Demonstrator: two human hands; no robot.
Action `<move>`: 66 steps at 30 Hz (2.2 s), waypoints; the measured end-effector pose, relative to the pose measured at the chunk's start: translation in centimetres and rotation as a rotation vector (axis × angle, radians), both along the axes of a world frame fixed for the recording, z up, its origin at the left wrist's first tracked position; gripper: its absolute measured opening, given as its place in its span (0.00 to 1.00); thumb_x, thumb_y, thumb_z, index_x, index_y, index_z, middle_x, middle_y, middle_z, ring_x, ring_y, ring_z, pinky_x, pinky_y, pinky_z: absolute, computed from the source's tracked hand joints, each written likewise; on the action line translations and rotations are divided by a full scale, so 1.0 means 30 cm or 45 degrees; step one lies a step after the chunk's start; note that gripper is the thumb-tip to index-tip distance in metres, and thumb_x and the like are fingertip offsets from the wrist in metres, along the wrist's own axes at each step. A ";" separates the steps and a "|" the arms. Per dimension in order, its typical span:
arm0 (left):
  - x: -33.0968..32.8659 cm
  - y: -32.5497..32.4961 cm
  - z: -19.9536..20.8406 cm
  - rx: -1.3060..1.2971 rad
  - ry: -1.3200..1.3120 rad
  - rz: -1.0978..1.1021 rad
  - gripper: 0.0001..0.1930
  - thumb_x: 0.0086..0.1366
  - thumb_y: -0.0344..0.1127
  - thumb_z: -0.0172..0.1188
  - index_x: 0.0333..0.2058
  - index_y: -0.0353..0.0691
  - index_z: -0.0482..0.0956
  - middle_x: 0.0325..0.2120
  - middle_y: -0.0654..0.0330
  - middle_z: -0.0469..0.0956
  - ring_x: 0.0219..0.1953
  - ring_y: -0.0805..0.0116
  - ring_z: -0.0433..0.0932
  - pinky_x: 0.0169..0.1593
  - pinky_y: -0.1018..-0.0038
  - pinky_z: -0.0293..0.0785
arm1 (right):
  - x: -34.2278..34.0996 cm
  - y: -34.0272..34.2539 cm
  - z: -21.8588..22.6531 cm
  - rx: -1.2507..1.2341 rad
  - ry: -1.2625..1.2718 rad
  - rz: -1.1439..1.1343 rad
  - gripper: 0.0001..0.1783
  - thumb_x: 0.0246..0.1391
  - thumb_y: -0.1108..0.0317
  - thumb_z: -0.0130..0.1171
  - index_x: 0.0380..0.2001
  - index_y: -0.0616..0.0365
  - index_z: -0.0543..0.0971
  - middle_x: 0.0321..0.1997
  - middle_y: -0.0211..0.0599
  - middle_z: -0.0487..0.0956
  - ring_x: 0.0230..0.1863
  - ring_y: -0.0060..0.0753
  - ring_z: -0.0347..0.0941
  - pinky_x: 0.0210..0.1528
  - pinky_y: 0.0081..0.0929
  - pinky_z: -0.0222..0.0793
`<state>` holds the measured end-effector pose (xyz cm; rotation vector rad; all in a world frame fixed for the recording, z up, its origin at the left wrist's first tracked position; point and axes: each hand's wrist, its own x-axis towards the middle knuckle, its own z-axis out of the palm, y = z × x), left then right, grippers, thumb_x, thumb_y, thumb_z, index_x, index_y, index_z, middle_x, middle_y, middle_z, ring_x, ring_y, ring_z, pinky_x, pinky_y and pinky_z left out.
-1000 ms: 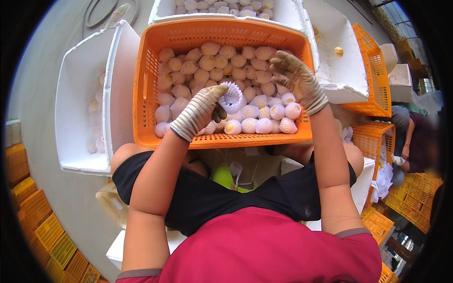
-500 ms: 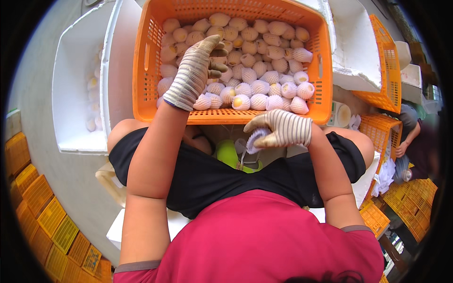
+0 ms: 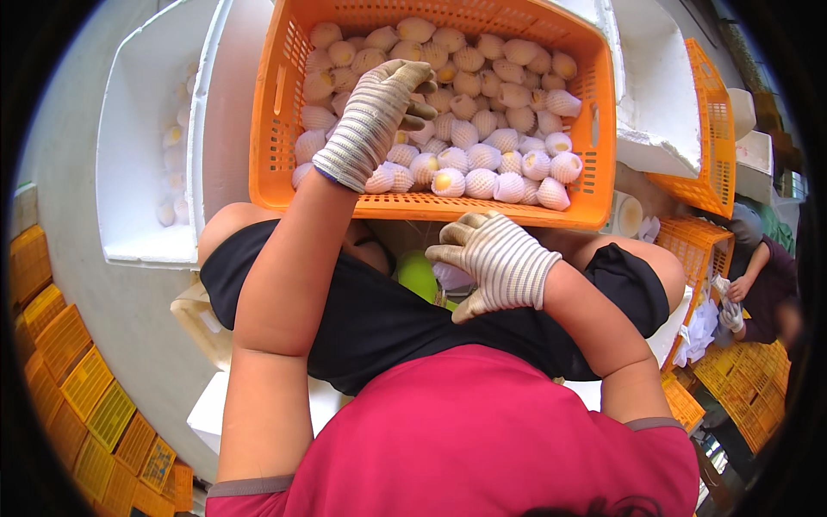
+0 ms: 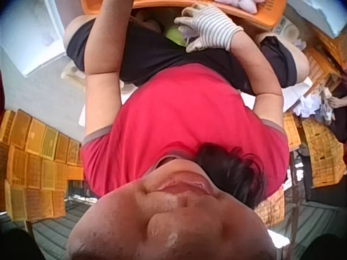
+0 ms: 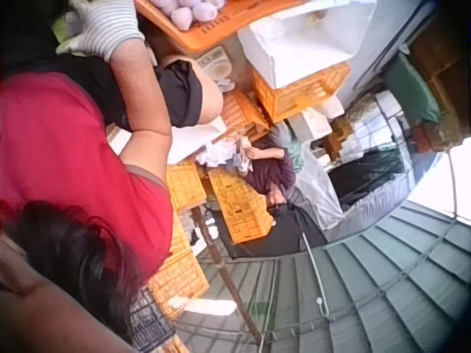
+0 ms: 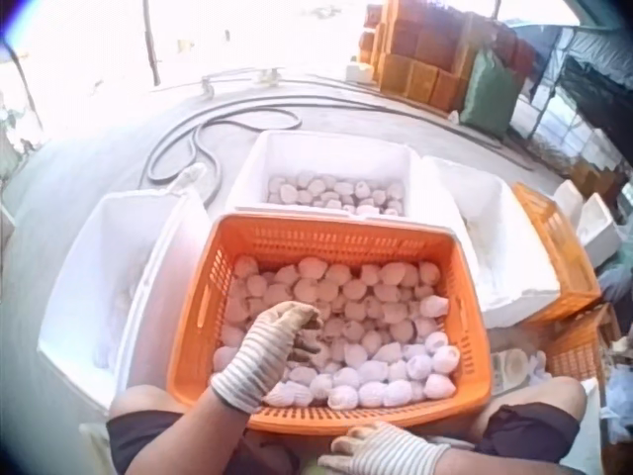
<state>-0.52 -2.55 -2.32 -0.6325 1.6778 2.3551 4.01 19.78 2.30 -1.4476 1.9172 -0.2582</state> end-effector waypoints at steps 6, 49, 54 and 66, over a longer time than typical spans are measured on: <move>0.010 -0.005 -0.009 0.019 0.044 -0.026 0.15 0.68 0.47 0.54 0.45 0.43 0.77 0.39 0.62 0.81 0.30 0.74 0.80 0.34 0.79 0.77 | -0.114 0.030 -0.050 -0.268 -0.764 -0.308 0.26 0.44 0.53 0.69 0.42 0.60 0.80 0.43 0.44 0.79 0.47 0.47 0.75 0.52 0.40 0.70; 0.051 0.076 0.056 0.050 0.172 -0.513 0.25 0.62 0.40 0.66 0.55 0.36 0.71 0.44 0.57 0.76 0.42 0.74 0.78 0.42 0.78 0.79 | -0.182 -0.005 -0.127 -0.981 -0.663 -1.545 0.24 0.51 0.66 0.70 0.51 0.59 0.77 0.42 0.32 0.79 0.41 0.22 0.74 0.44 0.21 0.74; 0.064 0.097 -0.006 0.238 0.179 -0.554 0.23 0.66 0.38 0.61 0.56 0.37 0.71 0.45 0.60 0.75 0.43 0.72 0.78 0.43 0.76 0.81 | -0.192 -0.001 -0.157 -0.898 -0.167 -1.595 0.11 0.59 0.64 0.61 0.39 0.62 0.82 0.33 0.29 0.79 0.33 0.18 0.72 0.36 0.20 0.71; 0.055 0.074 0.008 0.456 -0.002 -0.561 0.25 0.68 0.37 0.57 0.59 0.32 0.65 0.47 0.56 0.75 0.43 0.67 0.80 0.45 0.72 0.81 | -0.185 -0.037 -0.139 -0.973 -0.780 -1.927 0.11 0.61 0.63 0.60 0.37 0.61 0.80 0.25 0.23 0.75 0.20 0.10 0.63 0.21 0.12 0.59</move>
